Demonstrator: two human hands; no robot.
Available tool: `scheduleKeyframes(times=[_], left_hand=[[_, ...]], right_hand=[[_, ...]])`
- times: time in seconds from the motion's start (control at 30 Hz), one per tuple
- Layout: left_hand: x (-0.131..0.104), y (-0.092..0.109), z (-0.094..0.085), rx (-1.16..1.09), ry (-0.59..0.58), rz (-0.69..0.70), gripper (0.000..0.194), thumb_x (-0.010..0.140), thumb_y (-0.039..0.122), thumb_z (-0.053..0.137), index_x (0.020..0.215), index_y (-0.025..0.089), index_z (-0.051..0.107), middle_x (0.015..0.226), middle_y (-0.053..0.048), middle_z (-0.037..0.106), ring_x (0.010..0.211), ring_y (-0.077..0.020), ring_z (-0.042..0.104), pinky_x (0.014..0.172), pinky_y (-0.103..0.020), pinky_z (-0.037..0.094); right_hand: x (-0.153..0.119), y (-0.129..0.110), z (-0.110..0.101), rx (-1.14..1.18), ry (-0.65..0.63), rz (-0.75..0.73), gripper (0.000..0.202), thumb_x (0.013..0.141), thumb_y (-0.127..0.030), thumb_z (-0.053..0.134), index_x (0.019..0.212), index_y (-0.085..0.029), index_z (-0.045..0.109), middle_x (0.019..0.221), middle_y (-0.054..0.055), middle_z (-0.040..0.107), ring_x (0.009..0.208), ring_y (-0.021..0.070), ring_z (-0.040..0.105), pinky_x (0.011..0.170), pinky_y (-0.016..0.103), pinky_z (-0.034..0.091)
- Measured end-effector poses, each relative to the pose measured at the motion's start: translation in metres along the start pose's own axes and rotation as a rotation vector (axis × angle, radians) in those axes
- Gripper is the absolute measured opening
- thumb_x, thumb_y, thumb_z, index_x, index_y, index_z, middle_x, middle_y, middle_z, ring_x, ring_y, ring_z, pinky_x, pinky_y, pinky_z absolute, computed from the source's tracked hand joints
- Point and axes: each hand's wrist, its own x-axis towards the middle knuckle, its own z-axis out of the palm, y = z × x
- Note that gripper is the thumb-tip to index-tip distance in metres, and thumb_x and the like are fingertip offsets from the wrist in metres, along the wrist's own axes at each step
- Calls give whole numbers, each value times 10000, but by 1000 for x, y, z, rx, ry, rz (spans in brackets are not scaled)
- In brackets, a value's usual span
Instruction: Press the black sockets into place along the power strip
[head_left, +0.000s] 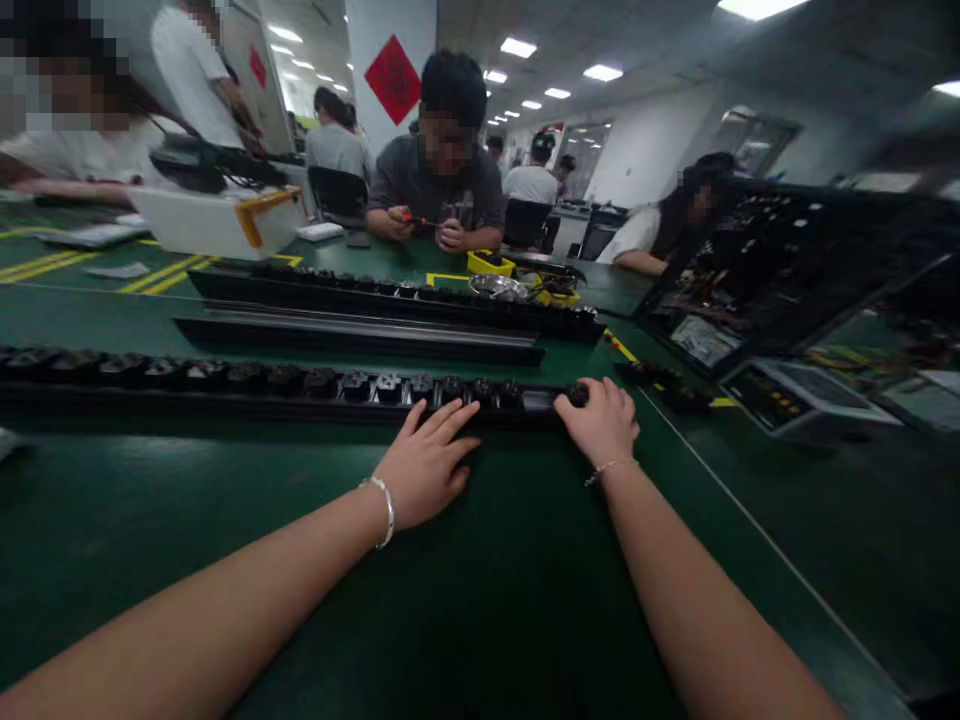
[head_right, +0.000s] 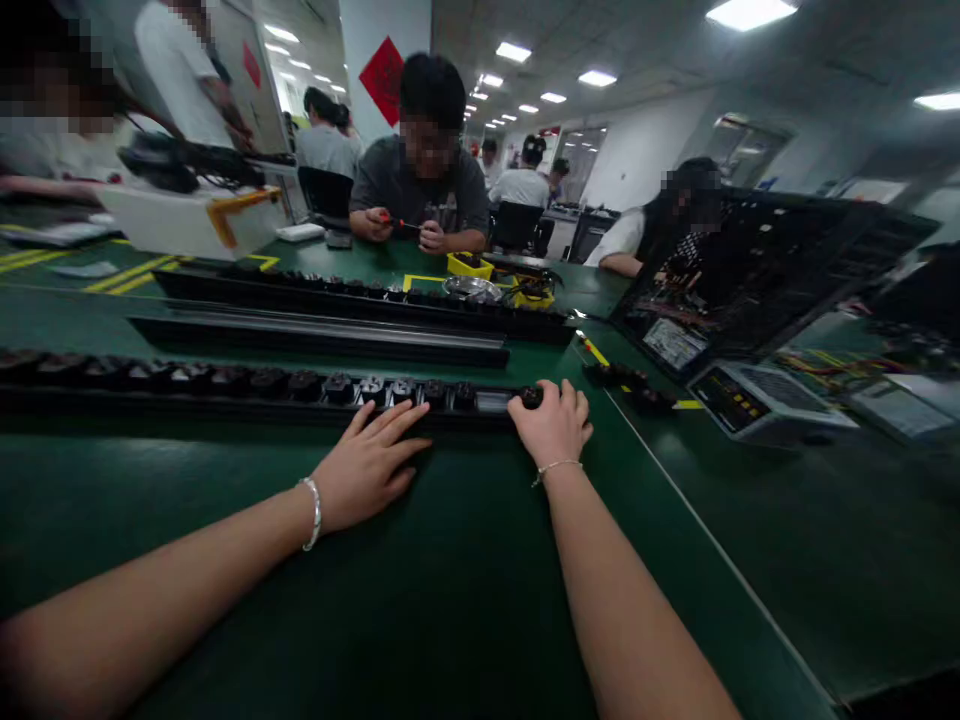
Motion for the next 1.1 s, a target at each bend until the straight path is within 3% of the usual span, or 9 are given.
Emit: scheduleKeyframes(times=[0.23, 0.53, 1.1], left_hand=[[2, -3, 4, -11, 30, 16, 334, 820, 284, 471, 1146, 294, 546, 1484, -11, 270, 1358, -241, 229, 1096, -550, 124], [3, -2, 2, -21, 23, 11, 316, 818, 294, 477, 1122, 293, 562, 1482, -11, 275, 1355, -253, 233, 1092, -556, 124], [4, -1, 2, -17, 31, -4, 291, 813, 292, 486, 1087, 304, 584, 1470, -10, 298, 1343, -245, 260, 1086, -558, 142]], right_hand=[[0, 0, -1, -9, -37, -3, 514, 743, -516, 422, 1181, -270, 534, 1380, 71, 390, 1212, 332, 359, 969, 546, 283], [2, 3, -1, 23, -25, -30, 467, 733, -491, 441, 1132, -277, 553, 1321, 44, 454, 1121, 331, 419, 917, 550, 320], [5, 6, -1, 87, 0, -15, 456, 727, -445, 464, 1148, -286, 533, 1203, 58, 540, 1115, 321, 426, 908, 548, 329]])
